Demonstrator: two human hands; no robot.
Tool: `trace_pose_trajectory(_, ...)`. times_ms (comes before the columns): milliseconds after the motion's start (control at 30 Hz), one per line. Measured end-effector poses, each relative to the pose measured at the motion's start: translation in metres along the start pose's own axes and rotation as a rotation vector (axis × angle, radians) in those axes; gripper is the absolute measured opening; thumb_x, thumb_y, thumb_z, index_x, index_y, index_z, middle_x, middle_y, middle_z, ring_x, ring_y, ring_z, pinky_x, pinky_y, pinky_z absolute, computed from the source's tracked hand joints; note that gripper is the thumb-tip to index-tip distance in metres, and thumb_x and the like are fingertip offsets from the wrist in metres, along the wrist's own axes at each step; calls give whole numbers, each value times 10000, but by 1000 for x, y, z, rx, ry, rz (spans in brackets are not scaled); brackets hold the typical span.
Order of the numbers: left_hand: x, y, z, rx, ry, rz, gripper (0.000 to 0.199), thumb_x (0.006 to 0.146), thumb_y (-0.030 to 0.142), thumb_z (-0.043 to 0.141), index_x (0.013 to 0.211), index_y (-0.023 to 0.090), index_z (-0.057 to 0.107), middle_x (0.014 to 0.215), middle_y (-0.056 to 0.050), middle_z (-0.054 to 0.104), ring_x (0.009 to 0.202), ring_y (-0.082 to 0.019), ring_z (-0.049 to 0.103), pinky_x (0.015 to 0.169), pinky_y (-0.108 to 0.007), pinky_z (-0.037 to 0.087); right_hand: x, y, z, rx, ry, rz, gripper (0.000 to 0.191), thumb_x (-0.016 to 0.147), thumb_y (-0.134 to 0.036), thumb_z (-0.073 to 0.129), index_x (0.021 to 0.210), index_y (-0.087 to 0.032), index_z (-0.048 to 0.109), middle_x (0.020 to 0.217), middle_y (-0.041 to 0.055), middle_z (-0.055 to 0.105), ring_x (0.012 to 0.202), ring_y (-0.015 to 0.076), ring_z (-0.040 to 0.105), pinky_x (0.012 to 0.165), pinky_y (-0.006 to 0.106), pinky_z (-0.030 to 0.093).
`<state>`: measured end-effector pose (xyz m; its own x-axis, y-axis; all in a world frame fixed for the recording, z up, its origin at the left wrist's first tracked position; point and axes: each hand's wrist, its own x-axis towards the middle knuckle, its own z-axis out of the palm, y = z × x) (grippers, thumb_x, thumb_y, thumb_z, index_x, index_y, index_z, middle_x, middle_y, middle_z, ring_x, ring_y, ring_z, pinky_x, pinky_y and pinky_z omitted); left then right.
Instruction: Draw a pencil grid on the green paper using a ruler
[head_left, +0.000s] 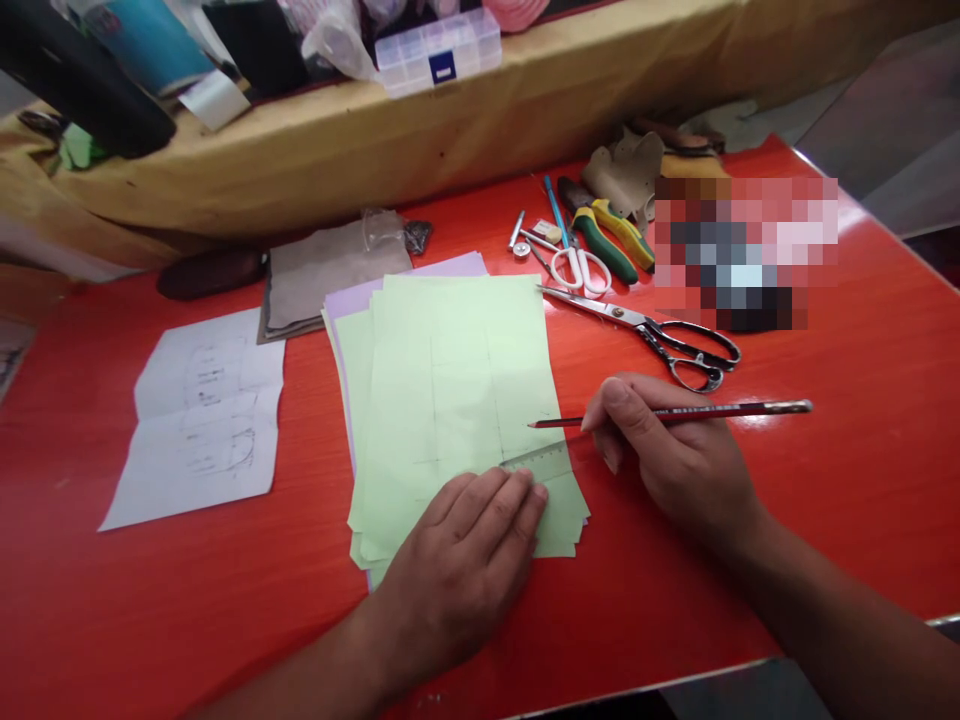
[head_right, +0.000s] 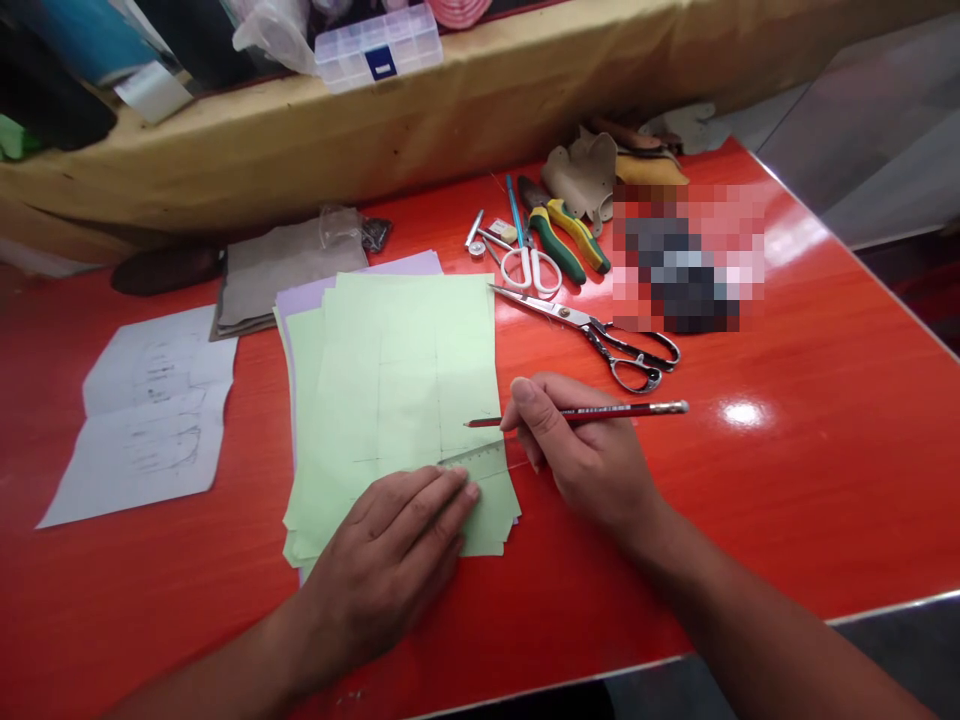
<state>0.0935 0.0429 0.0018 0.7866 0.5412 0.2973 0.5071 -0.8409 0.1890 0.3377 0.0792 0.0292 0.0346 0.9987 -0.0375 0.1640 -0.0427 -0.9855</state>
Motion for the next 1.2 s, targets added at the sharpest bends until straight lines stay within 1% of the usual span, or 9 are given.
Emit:
trace_pose_trajectory(233, 1, -3, -8, -61, 36, 94, 316, 1066, 47, 495, 1328, 40, 672, 1162, -141, 745, 1077, -281, 663, 918, -434, 562, -3, 0, -1, 10, -50, 13, 522, 1080, -590, 560, 733, -221, 685, 505, -37, 497, 451, 123, 465, 451, 285, 358)
trace_pose_trajectory(367, 2, -3, -7, -92, 52, 98, 313, 1068, 41, 481, 1314, 41, 674, 1170, -134, 752, 1087, -275, 662, 928, -432, 559, -3, 1, -1, -16, -76, 18, 504, 1099, -540, 553, 737, -216, 686, 514, -39, 499, 466, 118, 468, 466, 277, 360)
trace_pose_trajectory(467, 3, -1, -11, -178, 122, 80, 291, 1071, 64, 488, 1287, 81, 682, 1180, -116, 760, 1077, -254, 670, 922, -420, 568, -2, 2, -1, -7, -28, -1, 474, 1104, -528, 550, 770, -221, 689, 519, -41, 529, 469, 121, 492, 483, 274, 385)
trace_pose_trajectory(600, 6, -6, -28, -277, 210, -49, 295, 1053, 87, 520, 1302, 148, 666, 1233, -110, 745, 1124, -239, 669, 955, -414, 585, -1, 5, -5, -35, 53, -92, 380, 1102, -461, 584, 834, -225, 715, 581, -29, 624, 523, 133, 588, 557, 268, 474)
trace_pose_trajectory(700, 6, -28, -37, -221, 135, -202, 332, 1072, 103, 508, 1365, 198, 633, 1363, -116, 701, 1268, -252, 638, 1058, -466, 564, -1, 5, -8, -134, 3, -189, 327, 1090, -408, 610, 845, -224, 722, 636, -8, 683, 588, 155, 659, 604, 273, 526)
trace_pose_trajectory(800, -5, -61, -36, -136, 110, -208, 366, 1103, 162, 471, 1447, 223, 579, 1500, -112, 641, 1416, -271, 575, 1149, -514, 520, -2, 1, -9, -320, -55, -344, 238, 1070, -337, 643, 878, -227, 728, 757, 15, 759, 690, 167, 726, 652, 268, 546)
trace_pose_trajectory(933, -29, -97, -26, 10, -34, -186, 494, 1148, 338, 448, 1629, 234, 401, 1699, -90, 457, 1629, -280, 325, 1268, -521, 401, -8, -5, -13, -536, -142, -615, 121, 1072, -217, 627, 1097, -233, 745, 947, 35, 818, 838, 177, 782, 757, 276, 562)
trace_pose_trajectory(1067, -47, -106, -17, 75, -90, -131, 575, 1155, 483, 417, 1674, 252, 332, 1714, -64, 439, 1626, -256, 339, 1307, -506, 335, -18, 3, -24, -740, -210, -667, 263, 1084, -162, 558, 1267, -255, 722, 1121, 72, 827, 990, 233, 799, 821, 338, 591)
trace_pose_trajectory(1200, -54, -98, -10, 139, -72, -144, 566, 1159, 468, 393, 1677, 249, 340, 1711, -74, 443, 1601, -279, 388, 1313, -540, 299, -32, 12, -32, -855, -236, -590, 248, 1095, -226, 559, 1299, -261, 696, 1259, 102, 809, 1113, 285, 790, 923, 444, 621)
